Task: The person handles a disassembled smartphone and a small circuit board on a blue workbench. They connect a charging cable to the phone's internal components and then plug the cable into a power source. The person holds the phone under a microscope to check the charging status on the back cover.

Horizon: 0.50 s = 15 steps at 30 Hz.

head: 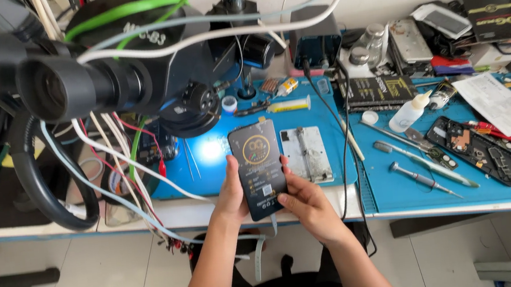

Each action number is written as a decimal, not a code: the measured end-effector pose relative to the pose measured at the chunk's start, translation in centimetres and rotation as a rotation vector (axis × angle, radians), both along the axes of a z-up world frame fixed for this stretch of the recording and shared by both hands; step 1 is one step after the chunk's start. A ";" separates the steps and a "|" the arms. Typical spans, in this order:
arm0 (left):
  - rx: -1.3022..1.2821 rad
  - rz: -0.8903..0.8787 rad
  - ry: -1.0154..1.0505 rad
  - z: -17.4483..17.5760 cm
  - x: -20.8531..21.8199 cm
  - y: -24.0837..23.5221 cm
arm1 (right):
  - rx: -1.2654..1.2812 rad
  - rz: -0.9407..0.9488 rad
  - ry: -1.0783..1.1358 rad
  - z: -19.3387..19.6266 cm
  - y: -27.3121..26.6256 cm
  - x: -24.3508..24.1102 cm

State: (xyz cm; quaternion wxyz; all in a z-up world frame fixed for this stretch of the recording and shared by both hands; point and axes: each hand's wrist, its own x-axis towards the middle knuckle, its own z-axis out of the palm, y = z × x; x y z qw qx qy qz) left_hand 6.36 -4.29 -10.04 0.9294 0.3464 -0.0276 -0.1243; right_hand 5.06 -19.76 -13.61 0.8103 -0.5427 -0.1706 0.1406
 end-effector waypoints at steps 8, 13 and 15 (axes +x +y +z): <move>0.112 0.181 0.120 0.3 -0.4 -0.7 | -0.056 -0.079 -0.096 0.1 0.5 -0.3; 0.067 0.215 0.161 0.9 -0.6 -1.1 | -0.065 -0.084 -0.071 0.6 0.7 -0.5; 0.023 0.206 0.161 0.7 -0.3 -0.9 | -0.063 -0.079 -0.066 0.2 0.6 -0.3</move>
